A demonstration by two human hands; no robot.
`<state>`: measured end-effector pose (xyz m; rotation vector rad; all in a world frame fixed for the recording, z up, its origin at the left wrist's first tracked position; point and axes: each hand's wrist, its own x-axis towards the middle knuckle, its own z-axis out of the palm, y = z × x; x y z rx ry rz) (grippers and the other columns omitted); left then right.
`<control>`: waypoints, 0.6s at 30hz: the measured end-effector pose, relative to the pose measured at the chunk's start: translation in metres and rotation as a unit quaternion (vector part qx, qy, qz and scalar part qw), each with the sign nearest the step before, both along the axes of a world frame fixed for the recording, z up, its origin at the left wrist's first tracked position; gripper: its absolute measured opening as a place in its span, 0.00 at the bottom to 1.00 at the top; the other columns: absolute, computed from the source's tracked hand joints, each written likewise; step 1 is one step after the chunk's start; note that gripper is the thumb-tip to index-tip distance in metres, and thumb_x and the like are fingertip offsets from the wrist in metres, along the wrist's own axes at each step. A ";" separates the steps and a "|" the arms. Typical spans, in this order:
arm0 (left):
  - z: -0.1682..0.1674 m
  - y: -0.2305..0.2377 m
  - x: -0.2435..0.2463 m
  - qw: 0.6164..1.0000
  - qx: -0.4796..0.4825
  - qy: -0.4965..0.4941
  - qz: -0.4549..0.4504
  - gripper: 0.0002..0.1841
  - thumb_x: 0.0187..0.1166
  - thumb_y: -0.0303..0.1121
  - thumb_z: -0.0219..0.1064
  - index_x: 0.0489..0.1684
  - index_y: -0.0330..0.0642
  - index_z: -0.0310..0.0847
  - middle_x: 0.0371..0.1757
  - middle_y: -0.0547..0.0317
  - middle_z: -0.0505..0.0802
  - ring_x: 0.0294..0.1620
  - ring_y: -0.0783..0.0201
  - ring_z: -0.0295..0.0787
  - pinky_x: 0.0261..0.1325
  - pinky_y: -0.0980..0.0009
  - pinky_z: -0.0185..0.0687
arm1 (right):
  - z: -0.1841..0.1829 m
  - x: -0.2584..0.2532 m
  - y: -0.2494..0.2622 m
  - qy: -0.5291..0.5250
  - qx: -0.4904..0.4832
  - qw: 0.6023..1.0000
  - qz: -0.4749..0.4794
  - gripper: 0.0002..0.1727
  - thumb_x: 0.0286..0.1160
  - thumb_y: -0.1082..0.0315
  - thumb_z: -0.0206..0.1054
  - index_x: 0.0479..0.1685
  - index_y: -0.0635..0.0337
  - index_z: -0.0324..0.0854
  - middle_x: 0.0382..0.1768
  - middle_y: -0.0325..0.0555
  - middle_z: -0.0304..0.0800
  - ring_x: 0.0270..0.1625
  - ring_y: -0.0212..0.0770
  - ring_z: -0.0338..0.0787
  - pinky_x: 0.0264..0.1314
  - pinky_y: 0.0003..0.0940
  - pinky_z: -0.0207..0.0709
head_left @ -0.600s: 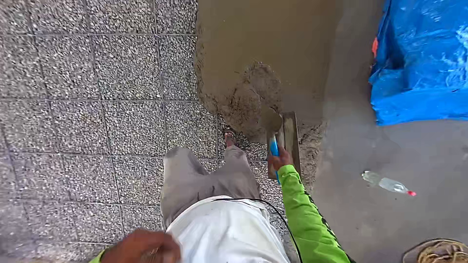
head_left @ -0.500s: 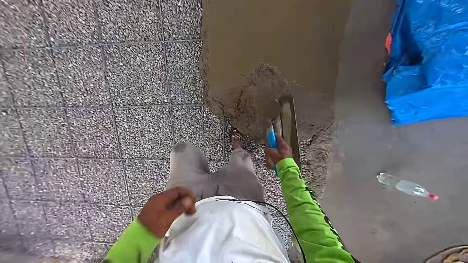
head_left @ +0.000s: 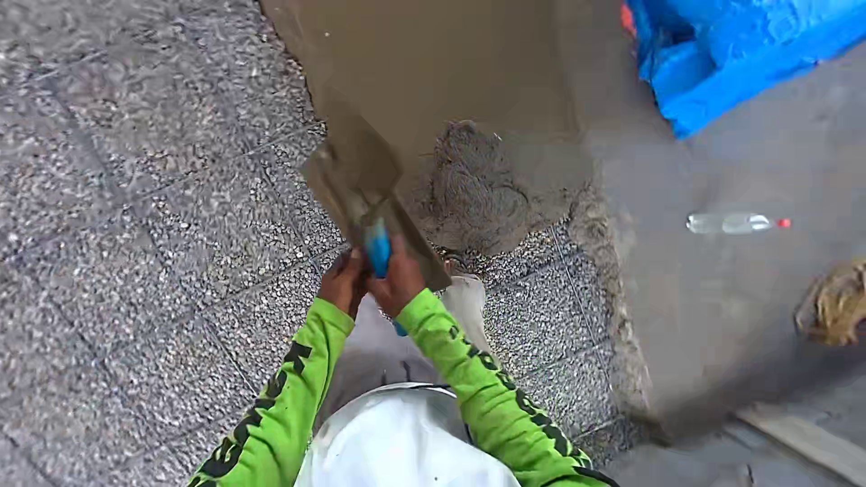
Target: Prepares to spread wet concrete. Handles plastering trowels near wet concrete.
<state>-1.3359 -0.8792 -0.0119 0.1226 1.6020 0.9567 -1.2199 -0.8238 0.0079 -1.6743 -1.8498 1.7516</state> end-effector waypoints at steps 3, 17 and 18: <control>-0.009 -0.013 -0.047 0.999 -0.015 0.023 0.037 0.20 0.91 0.37 0.54 0.75 0.37 0.72 0.52 0.52 0.90 0.47 0.65 0.89 0.52 0.62 0.87 | 0.003 -0.054 -0.021 -0.008 -0.046 0.999 0.022 0.38 0.65 0.70 0.77 0.78 0.67 0.65 0.48 0.64 0.92 0.50 0.61 0.94 0.54 0.63 0.87; -0.052 -0.021 -0.167 0.978 -0.086 0.153 0.114 0.26 0.79 0.24 0.67 0.77 0.34 0.66 0.50 0.42 0.92 0.44 0.51 0.94 0.49 0.52 0.92 | -0.016 -0.024 -0.021 -0.011 -0.039 0.999 -0.002 0.31 0.75 0.61 0.73 0.75 0.67 0.72 0.44 0.56 0.94 0.45 0.50 0.94 0.54 0.52 0.88; -0.052 -0.022 -0.172 0.968 -0.111 0.202 0.100 0.31 0.73 0.22 0.70 0.79 0.35 0.66 0.55 0.41 0.90 0.47 0.50 0.92 0.51 0.50 0.90 | -0.034 0.000 -0.022 -0.032 -0.033 0.998 -0.031 0.32 0.74 0.57 0.74 0.74 0.66 0.73 0.43 0.55 0.93 0.43 0.49 0.94 0.52 0.53 0.88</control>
